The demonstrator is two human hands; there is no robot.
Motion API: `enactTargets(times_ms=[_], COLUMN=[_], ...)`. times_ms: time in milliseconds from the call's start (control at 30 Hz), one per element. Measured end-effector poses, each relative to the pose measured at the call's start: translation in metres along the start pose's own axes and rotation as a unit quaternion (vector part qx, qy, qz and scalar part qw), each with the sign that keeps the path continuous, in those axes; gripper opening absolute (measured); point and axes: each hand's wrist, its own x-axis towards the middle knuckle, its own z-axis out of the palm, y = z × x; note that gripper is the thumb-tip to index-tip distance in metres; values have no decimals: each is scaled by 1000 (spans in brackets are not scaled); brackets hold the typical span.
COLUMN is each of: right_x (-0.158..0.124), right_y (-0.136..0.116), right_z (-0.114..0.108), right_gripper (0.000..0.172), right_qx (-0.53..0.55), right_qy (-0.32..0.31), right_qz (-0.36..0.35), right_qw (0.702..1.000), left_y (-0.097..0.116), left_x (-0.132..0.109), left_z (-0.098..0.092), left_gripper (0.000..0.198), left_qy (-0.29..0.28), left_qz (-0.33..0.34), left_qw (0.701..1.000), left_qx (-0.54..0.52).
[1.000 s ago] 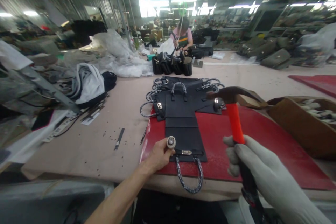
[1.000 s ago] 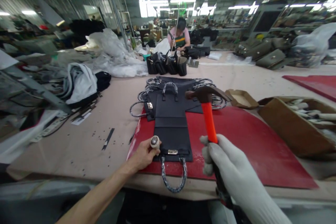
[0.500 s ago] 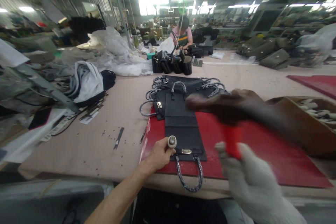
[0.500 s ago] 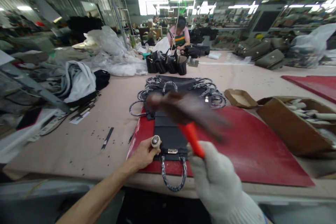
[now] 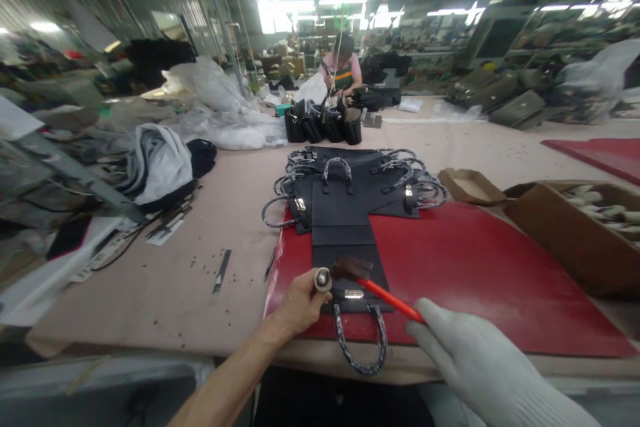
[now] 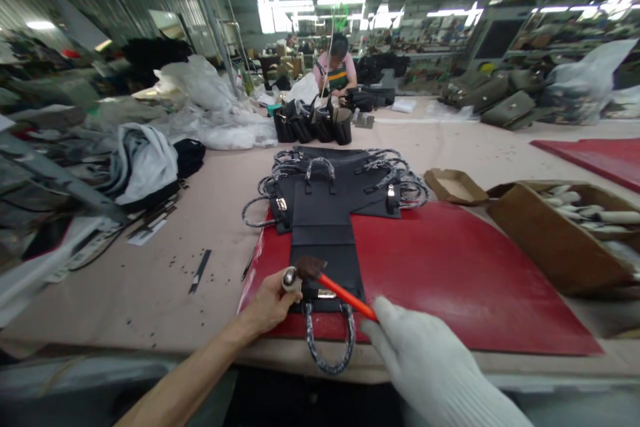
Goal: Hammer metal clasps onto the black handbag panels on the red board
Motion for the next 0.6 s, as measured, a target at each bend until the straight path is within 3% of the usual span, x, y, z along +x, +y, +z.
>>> enactTargets(times_ms=[100, 200, 267, 333, 433, 500, 600], right_x=[-9, -18, -23, -26, -21, -12, 2], right_y=[40, 86, 111, 122, 107, 83, 48], right_z=[12, 27, 41, 54, 72, 84, 101], right_gripper=[30, 31, 31, 33, 38, 40, 45], right_qx=[-44, -114, -144, -170, -162, -91, 13], right_qy=[-32, -53, -40, 5, 87, 122, 100], right_qz=[101, 217, 236, 208, 139, 91, 28], right_qw=[993, 968, 960, 963, 973, 984, 995], left_y=[0, 1, 3, 4, 4, 1, -7], left_x=[-1, -2, -2, -2, -3, -5, -12], left_z=[0, 1, 0, 0, -2, -2, -1], left_gripper=[13, 18, 18, 18, 19, 22, 26], left_qy=[10, 8, 10, 15, 21, 24, 21], left_qz=[-3, -2, 4, 9, 14, 16, 47], left_qw=[1000, 1000, 1000, 999, 999, 998, 997], left_qx=[9, 6, 14, 28, 47, 56, 60])
